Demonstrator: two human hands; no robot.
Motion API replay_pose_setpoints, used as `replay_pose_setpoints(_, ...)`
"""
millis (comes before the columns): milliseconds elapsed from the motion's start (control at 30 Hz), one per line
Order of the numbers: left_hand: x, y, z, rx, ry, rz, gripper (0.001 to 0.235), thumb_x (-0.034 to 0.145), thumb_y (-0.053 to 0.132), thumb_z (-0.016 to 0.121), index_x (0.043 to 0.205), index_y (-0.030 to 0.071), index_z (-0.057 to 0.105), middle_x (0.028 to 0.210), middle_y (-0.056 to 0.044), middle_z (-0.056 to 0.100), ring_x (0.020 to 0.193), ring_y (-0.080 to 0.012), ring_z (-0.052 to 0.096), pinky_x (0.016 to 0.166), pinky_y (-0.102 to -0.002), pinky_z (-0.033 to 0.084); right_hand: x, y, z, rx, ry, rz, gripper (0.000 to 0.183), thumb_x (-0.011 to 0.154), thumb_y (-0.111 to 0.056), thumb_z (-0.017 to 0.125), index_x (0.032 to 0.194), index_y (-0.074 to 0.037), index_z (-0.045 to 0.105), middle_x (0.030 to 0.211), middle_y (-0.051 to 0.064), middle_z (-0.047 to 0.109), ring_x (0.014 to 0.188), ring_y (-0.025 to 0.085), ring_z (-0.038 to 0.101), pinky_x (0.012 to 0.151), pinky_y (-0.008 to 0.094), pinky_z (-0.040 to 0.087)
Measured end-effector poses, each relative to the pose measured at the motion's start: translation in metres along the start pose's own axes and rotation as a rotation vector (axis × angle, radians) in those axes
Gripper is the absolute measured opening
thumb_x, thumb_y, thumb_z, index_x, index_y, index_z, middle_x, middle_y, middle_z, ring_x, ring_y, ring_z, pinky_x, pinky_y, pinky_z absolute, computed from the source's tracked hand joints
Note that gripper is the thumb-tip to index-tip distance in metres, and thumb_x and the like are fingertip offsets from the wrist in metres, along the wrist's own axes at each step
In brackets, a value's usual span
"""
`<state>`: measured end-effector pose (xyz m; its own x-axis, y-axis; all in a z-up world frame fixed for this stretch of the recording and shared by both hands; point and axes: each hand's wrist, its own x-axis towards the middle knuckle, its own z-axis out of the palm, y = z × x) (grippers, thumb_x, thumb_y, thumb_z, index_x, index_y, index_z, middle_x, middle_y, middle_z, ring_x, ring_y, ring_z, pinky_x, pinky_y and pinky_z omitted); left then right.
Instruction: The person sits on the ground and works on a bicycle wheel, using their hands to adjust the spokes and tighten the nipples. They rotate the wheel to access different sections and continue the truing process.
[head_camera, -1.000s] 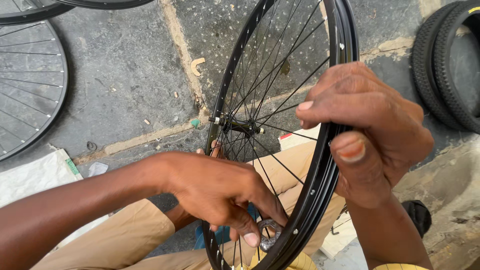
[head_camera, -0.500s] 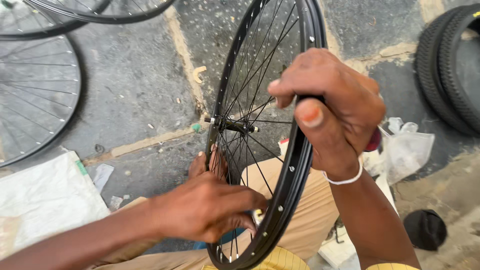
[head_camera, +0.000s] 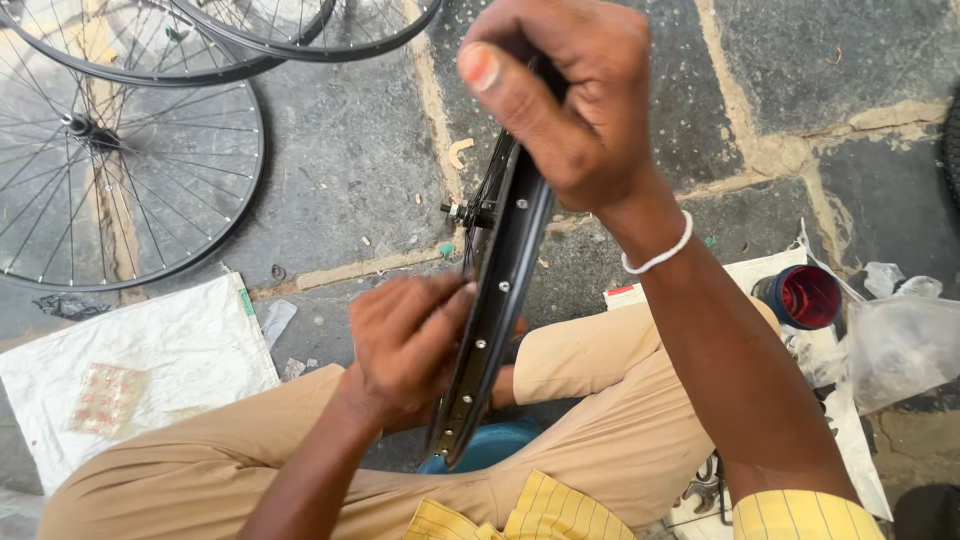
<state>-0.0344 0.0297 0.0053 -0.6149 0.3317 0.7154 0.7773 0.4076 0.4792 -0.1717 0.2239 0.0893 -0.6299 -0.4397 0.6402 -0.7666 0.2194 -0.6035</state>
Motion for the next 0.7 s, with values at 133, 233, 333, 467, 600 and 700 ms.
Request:
replay_pose_setpoints(133,0.013,-0.016,-0.009,-0.033,-0.144,0.083,0.035,0.085,0.016,0.078,0.106,-0.004,0.060,0.108,-0.019,0.067,0.085,-0.0337,0.068,0.075,-0.042,0.057,0.006,0.011,0.015,-0.008,-0.004,-0.024,0.034,0.115,-0.025,0.065,0.093,0.000,0.069,0.073,0.003,0.057,0.066,0.010,0.052,0.062,0.027,0.037)
replay_pose_setpoints(233,0.016,-0.017,-0.012,-0.003,-0.195,0.046,0.030,0.082,0.015,0.077,0.103,-0.001,0.062,0.097,-0.014,0.067,0.079,-0.0309,0.067,0.068,-0.042,0.054,0.017,0.013,0.015,-0.023,-0.002,0.035,0.032,0.110,-0.026,0.066,0.088,-0.003,0.068,0.067,0.001,0.054,0.062,0.010,0.050,0.056,0.026,0.034)
replay_pose_setpoints(333,0.014,-0.014,-0.007,0.023,-0.217,-0.016,0.023,0.084,0.016,0.080,0.097,0.002,0.066,0.080,-0.010,0.061,0.069,-0.0273,0.064,0.061,-0.041,0.050,0.025,0.013,0.020,0.027,-0.050,-0.029,0.028,0.110,-0.027,0.064,0.095,-0.004,0.068,0.082,0.001,0.061,0.072,0.008,0.055,0.064,0.026,0.042)
replay_pose_setpoints(467,0.021,-0.015,0.010,0.056,-0.071,0.091,0.021,0.086,0.012,0.076,0.103,0.003,0.069,0.084,-0.009,0.061,0.070,-0.0255,0.064,0.060,-0.039,0.049,0.029,0.007,0.023,-0.121,-0.201,0.093,0.029,0.108,-0.030,0.069,0.090,-0.008,0.070,0.077,0.001,0.062,0.067,0.008,0.053,0.059,0.027,0.042)
replay_pose_setpoints(600,0.031,-0.020,0.026,0.132,0.061,0.110,0.020,0.097,0.012,0.077,0.104,0.000,0.063,0.092,-0.012,0.065,0.075,-0.0222,0.067,0.061,-0.035,0.050,0.031,0.004,0.020,-0.091,-0.225,0.178,0.023,0.107,-0.025,0.068,0.093,-0.006,0.069,0.077,-0.001,0.063,0.067,0.007,0.055,0.060,0.027,0.043)
replay_pose_setpoints(700,0.033,-0.020,0.020,0.036,0.018,0.072,0.024,0.092,0.010,0.078,0.112,0.002,0.067,0.091,-0.013,0.068,0.072,-0.0224,0.065,0.061,-0.036,0.050,0.039,0.006,0.019,-0.063,-0.212,0.076,0.020,0.109,-0.020,0.066,0.095,-0.006,0.068,0.081,-0.002,0.062,0.070,0.007,0.053,0.063,0.028,0.042)
